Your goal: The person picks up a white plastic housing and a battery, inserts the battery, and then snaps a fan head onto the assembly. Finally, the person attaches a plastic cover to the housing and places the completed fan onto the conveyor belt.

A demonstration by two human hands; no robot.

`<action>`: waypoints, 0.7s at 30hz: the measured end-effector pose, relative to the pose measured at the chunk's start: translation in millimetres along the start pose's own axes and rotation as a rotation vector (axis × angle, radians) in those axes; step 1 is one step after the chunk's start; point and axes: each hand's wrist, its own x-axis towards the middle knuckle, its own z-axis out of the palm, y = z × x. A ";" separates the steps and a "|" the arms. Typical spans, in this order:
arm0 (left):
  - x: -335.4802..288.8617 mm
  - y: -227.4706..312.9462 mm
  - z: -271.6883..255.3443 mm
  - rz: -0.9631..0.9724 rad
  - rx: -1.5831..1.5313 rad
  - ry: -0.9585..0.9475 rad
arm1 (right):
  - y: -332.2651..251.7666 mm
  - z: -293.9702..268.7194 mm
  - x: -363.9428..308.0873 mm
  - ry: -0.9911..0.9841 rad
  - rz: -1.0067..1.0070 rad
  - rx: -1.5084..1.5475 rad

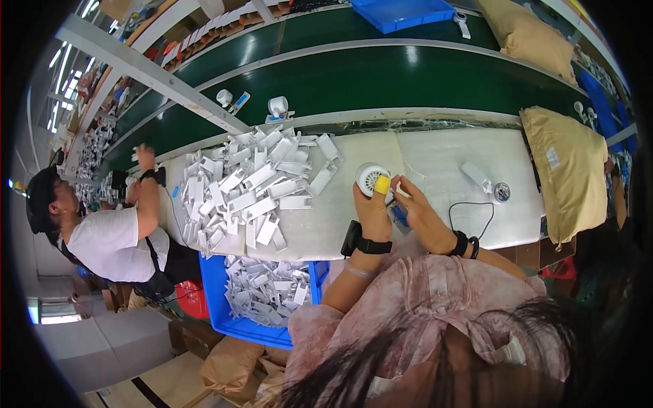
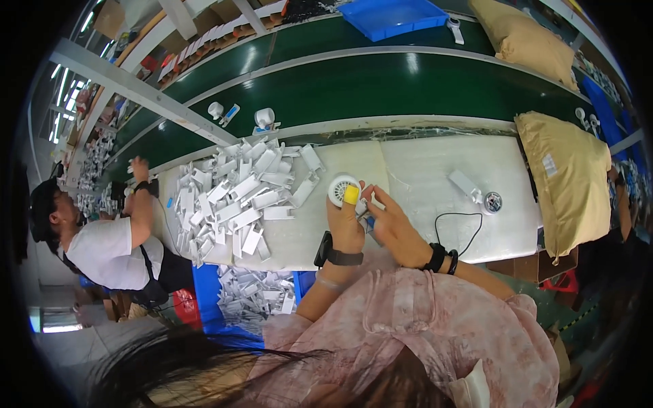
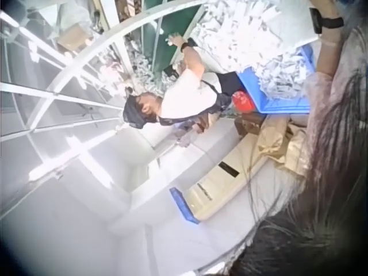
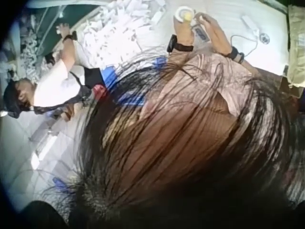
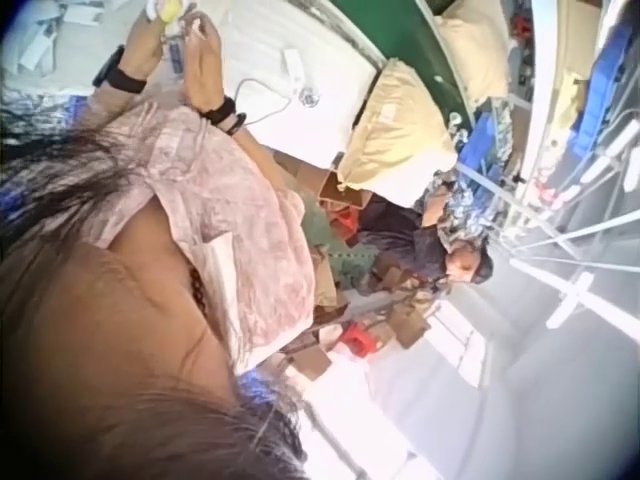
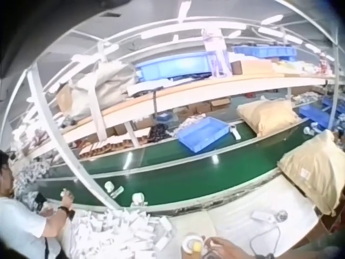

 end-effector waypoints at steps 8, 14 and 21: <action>4.5 14.9 -40.4 0.025 -0.192 0.195 | 26.9 22.3 41.6 -0.265 -0.268 -0.471; 2.1 40.4 -107.2 0.064 -0.275 0.387 | 58.1 49.1 120.5 -0.353 0.013 -0.380; 3.6 54.6 -152.6 0.073 -0.258 0.493 | 106.5 136.3 181.4 -0.566 -0.154 -0.849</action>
